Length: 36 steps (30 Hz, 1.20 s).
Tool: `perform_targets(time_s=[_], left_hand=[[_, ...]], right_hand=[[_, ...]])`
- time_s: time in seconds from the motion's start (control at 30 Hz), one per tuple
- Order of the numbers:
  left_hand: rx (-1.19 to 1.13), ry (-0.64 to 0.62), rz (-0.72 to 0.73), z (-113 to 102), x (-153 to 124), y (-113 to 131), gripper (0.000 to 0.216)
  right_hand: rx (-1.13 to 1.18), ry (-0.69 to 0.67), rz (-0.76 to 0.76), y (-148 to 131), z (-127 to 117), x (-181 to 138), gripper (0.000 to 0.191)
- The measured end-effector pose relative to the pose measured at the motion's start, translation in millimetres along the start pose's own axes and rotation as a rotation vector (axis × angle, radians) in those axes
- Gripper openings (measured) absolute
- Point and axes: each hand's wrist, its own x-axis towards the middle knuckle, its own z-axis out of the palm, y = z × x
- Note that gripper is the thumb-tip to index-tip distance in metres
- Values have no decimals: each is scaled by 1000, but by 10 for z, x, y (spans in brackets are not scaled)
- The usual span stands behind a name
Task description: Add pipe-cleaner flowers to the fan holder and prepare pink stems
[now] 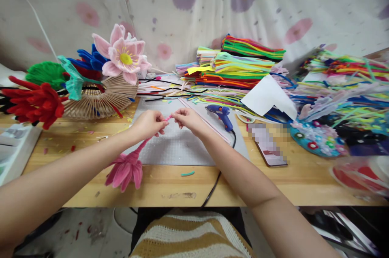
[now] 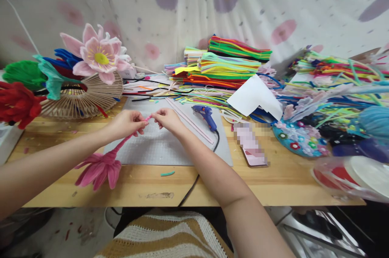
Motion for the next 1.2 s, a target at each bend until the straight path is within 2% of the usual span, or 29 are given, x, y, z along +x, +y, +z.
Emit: perform_targets(time_s=[0.23, 0.43, 0.77, 1.2], left_hand=[[244, 37, 74, -16, -62, 84, 20], [414, 81, 123, -23, -72, 113, 21], [405, 104, 160, -30, -46, 105, 22], [383, 117, 149, -60, -49, 142, 22]], right_hand=[[70, -44, 80, -73, -64, -44, 12], [112, -26, 93, -80, -48, -44, 12], [87, 49, 16, -115, 30, -66, 18], [137, 12, -22, -104, -18, -55, 10]])
